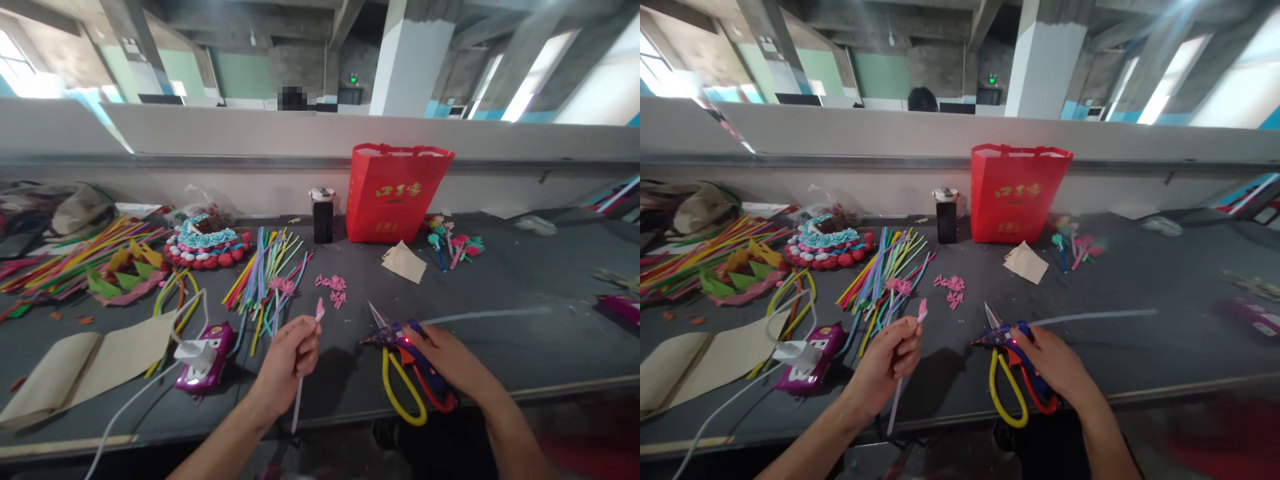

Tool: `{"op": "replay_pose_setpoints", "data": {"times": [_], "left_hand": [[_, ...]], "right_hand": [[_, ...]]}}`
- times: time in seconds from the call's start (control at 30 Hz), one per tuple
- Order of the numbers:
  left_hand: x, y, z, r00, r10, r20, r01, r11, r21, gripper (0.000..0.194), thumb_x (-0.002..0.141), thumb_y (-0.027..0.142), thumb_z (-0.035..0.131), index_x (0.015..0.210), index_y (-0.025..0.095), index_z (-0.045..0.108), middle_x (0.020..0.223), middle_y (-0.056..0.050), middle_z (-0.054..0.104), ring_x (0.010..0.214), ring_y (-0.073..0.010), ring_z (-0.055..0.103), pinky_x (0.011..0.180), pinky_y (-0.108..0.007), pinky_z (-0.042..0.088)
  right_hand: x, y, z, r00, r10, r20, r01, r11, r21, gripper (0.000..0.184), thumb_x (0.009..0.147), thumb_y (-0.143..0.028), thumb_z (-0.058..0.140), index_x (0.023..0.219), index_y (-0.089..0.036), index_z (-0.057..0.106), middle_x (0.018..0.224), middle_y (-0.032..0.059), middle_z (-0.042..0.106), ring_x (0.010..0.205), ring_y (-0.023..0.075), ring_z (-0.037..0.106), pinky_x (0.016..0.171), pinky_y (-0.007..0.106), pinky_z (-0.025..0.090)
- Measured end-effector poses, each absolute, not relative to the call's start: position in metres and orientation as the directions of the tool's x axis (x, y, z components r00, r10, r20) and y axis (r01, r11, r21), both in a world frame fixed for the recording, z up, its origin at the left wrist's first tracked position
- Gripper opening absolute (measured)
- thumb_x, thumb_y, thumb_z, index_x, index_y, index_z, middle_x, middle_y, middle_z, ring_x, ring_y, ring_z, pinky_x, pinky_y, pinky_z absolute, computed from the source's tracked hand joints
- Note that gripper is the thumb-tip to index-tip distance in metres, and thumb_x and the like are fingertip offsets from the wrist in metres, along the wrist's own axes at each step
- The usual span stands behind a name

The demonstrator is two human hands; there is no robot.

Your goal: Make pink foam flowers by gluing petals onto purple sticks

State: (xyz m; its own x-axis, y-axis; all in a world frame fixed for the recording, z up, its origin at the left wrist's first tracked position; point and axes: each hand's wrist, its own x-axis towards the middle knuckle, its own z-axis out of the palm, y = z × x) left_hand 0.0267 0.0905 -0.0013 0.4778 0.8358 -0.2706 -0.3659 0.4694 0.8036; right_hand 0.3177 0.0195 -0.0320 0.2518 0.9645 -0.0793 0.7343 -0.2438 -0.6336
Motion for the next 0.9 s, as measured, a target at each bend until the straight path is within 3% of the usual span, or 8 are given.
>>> {"op": "replay_pose_setpoints", "data": {"times": [0.17,0.23,0.33,0.4,0.47,0.57,0.7,0.9], "left_hand": [[0.027,0.09,-0.001,0.467,0.838,-0.282,-0.363,0.473,0.803,0.022,0.08,0.034,0.065,0.076,0.016,0.053,0.053,0.011,0.024,0.039,-0.002,0.02,0.04,-0.019,0.01],[0.026,0.09,-0.002,0.46,0.84,-0.288,-0.362,0.473,0.803,0.023,0.08,0.035,0.065,0.076,0.016,0.053,0.053,0.011,0.025,0.039,-0.002,0.019,0.04,-0.019,0.01],[0.026,0.091,-0.002,0.452,0.842,-0.296,-0.356,0.474,0.806,0.025,0.078,0.036,0.067,0.076,0.017,0.052,0.054,0.011,0.025,0.039,-0.002,0.019,0.04,-0.019,0.009],[0.025,0.092,-0.002,0.449,0.841,-0.303,-0.355,0.479,0.803,0.026,0.078,0.038,0.068,0.077,0.017,0.052,0.054,0.011,0.025,0.039,-0.002,0.019,0.04,-0.019,0.009],[0.024,0.093,-0.001,0.448,0.837,-0.313,-0.359,0.49,0.795,0.027,0.077,0.038,0.068,0.077,0.017,0.052,0.053,0.011,0.024,0.04,-0.002,0.018,0.04,-0.019,0.009],[0.023,0.095,0.0,0.436,0.84,-0.323,-0.372,0.495,0.785,0.026,0.078,0.038,0.068,0.076,0.017,0.052,0.053,0.011,0.023,0.039,-0.002,0.018,0.039,-0.019,0.008],[0.02,0.097,0.002,0.398,0.858,-0.325,-0.389,0.479,0.787,0.024,0.079,0.037,0.067,0.075,0.017,0.053,0.053,0.011,0.025,0.039,-0.0019,0.019,0.04,-0.02,0.009],[0.015,0.099,0.003,0.396,0.857,-0.329,-0.41,0.486,0.772,0.024,0.081,0.037,0.065,0.075,0.016,0.054,0.053,0.01,0.026,0.039,-0.0018,0.019,0.04,-0.02,0.009]], "right_hand": [[0.317,0.013,-0.006,0.367,0.922,-0.123,0.858,-0.387,-0.339,0.053,0.09,-0.061,0.041,0.056,-0.024,0.056,0.06,0.0068,0.066,0.059,0.0242,0.062,0.053,0.03,0.033],[0.314,0.023,0.013,0.327,0.94,-0.102,0.897,-0.342,-0.281,0.048,0.091,-0.057,0.042,0.061,-0.024,0.059,0.063,0.0058,0.067,0.065,0.024,0.064,0.056,0.03,0.034],[0.302,0.059,0.043,0.126,0.992,-0.009,0.936,-0.121,-0.331,0.032,0.093,-0.046,0.046,0.079,-0.024,0.065,0.071,0.0022,0.069,0.068,0.0199,0.063,0.058,0.028,0.036],[0.29,0.096,0.054,-0.08,0.996,-0.034,0.915,0.059,-0.399,0.024,0.092,-0.037,0.049,0.086,-0.022,0.067,0.075,0.0012,0.07,0.07,0.0173,0.063,0.06,0.026,0.039],[0.274,0.138,0.055,-0.159,0.985,-0.065,0.903,0.118,-0.414,0.017,0.09,-0.029,0.055,0.085,-0.02,0.069,0.081,0.0001,0.071,0.077,0.0154,0.065,0.067,0.024,0.043],[0.248,0.197,0.038,-0.179,0.971,-0.157,0.914,0.105,-0.393,0.015,0.088,-0.028,0.063,0.087,-0.015,0.07,0.089,0.0023,0.071,0.086,0.0178,0.066,0.077,0.027,0.048],[0.217,0.25,0.008,-0.104,0.951,-0.291,0.943,0.001,-0.332,0.031,0.093,-0.035,0.059,0.118,-0.017,0.061,0.12,0.0074,0.062,0.1,0.0214,0.063,0.084,0.04,0.055],[0.195,0.279,-0.012,-0.023,0.923,-0.384,0.951,-0.098,-0.293,0.033,0.093,-0.034,0.06,0.122,-0.018,0.058,0.124,0.0088,0.06,0.105,0.0222,0.062,0.087,0.041,0.054]]}}
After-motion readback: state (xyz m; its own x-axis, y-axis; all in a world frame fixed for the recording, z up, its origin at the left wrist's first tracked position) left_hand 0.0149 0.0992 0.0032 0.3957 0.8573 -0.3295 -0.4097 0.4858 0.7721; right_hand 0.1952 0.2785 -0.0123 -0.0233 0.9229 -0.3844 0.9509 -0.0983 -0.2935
